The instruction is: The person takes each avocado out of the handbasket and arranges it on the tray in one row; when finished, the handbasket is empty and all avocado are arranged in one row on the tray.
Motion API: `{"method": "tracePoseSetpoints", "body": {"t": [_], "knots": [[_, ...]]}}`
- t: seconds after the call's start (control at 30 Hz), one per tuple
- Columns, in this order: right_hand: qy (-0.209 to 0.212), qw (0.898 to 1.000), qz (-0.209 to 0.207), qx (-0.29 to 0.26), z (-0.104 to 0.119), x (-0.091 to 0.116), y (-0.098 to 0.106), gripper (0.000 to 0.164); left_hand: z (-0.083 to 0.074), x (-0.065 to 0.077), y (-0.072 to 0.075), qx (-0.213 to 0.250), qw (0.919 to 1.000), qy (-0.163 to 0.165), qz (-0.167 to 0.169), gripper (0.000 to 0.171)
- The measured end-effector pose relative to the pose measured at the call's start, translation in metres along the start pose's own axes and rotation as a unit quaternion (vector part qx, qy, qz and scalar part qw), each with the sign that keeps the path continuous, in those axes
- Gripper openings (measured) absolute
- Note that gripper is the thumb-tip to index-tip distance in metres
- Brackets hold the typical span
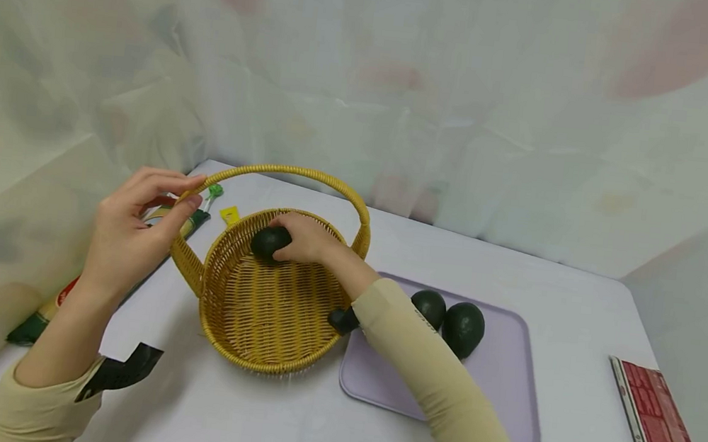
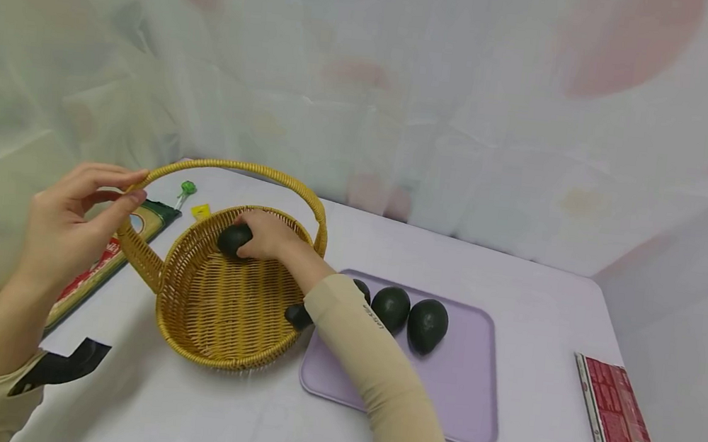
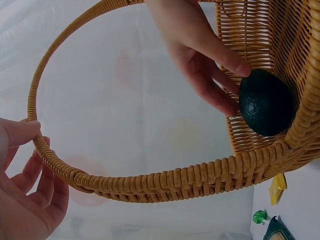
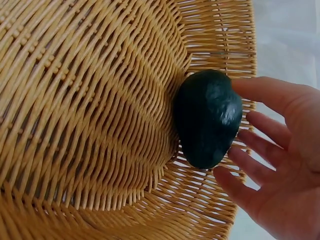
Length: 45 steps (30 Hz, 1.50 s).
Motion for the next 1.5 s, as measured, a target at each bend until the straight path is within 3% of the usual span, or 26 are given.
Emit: {"method": "tracePoseSetpoints", "body": {"t": [0.3, 0.5, 0.8, 1.07, 1.5], "knots": [[-0.011, 0.999, 0.028, 0.024, -0.002, -0.003, -0.006, 0.055, -0.002, 0.000, 0.002, 0.007, 1.0000, -0.005, -0.001, 0.025], [0.003, 0.999, 0.037, 0.003, 0.000, -0.004, -0.010, 0.048, -0.002, 0.000, 0.002, 0.007, 1.0000, -0.002, -0.001, 0.024], [0.021, 0.996, 0.082, 0.006, 0.000, -0.008, -0.022, 0.076, 0.000, 0.000, 0.002, 0.003, 1.0000, 0.005, 0.002, 0.025], [0.004, 0.996, 0.089, -0.004, -0.006, -0.006, -0.025, 0.071, 0.001, -0.001, 0.000, 0.003, 1.0000, 0.006, 0.004, 0.025], [0.008, 0.993, 0.120, 0.001, 0.004, -0.002, -0.030, 0.075, 0.002, -0.002, 0.000, 0.001, 1.0000, 0.002, 0.007, 0.026]]}}
Point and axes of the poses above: each hand's wrist, its own x-axis away from the middle knuckle, its own y-axis out of the back of the hand, z = x × y, the point moved 9 cm from there along -x, towards the middle knuckle, and after that the axes turned 8 degrees about y, right-handed, at the moved point
